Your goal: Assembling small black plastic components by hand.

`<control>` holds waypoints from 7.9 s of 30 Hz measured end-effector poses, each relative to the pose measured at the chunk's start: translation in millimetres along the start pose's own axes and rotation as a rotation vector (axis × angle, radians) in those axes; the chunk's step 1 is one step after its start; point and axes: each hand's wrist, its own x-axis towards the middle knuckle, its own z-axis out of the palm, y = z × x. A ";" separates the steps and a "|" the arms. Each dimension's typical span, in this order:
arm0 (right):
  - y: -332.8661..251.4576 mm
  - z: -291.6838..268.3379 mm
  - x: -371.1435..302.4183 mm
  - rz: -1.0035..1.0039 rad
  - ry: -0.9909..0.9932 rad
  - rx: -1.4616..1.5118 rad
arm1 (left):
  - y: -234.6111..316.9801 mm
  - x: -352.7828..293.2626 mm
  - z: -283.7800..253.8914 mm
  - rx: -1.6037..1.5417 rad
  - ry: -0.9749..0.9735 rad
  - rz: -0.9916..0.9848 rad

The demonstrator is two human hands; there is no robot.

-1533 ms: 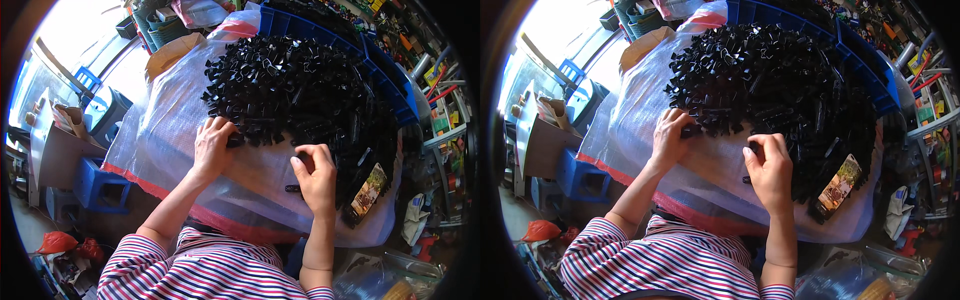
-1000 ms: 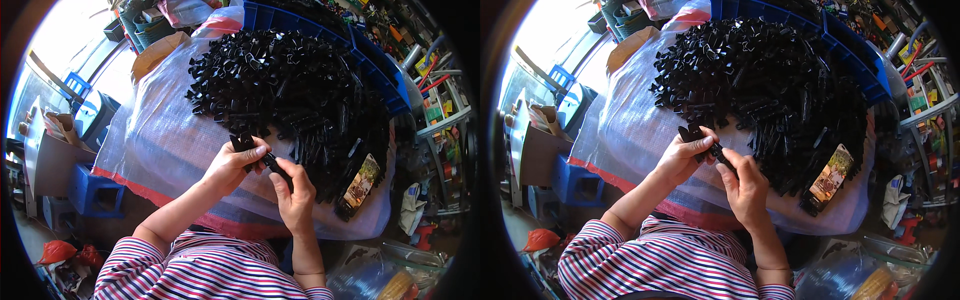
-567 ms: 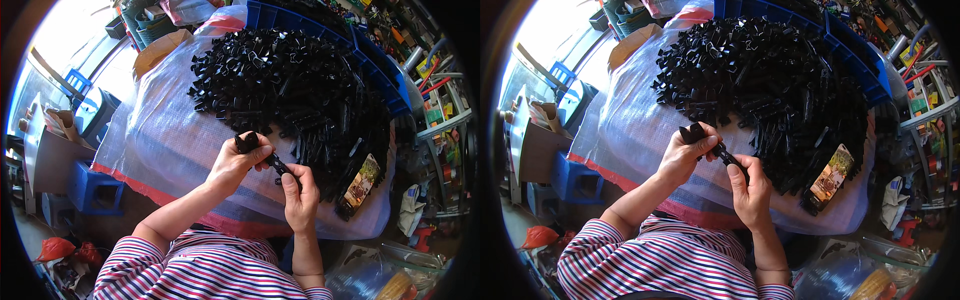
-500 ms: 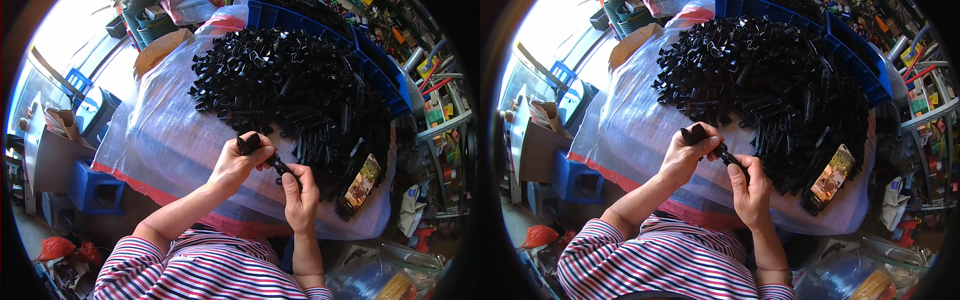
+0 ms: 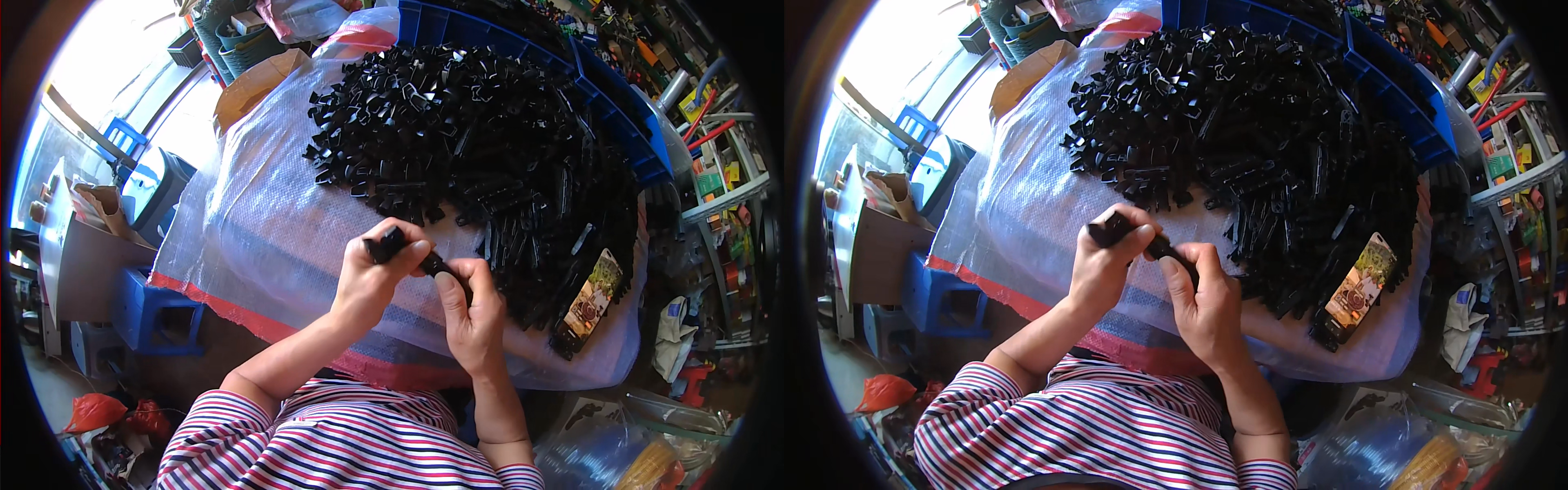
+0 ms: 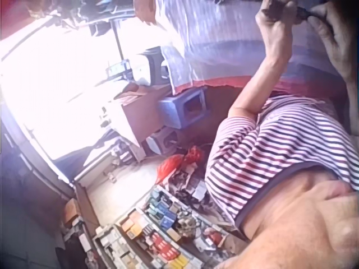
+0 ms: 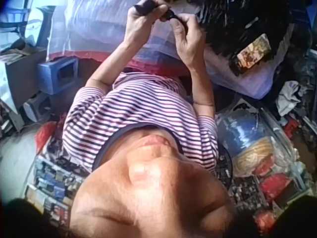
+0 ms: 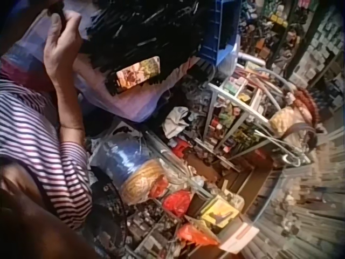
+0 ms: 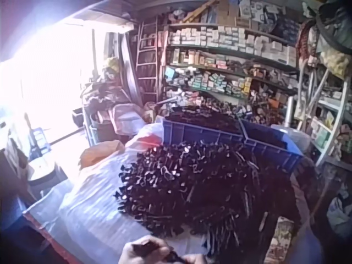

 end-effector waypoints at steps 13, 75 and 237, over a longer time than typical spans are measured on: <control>8.1 -8.9 -6.1 -0.048 -0.021 -0.025 | -5.8 2.7 0.0 -0.150 0.006 -0.133; 14.5 -5.9 22.5 -0.143 0.071 0.126 | 23.5 36.2 -10.5 -0.010 -0.219 -0.220; 12.7 -6.0 0.8 0.011 -0.076 -0.033 | 10.0 3.8 1.6 0.177 -0.063 0.098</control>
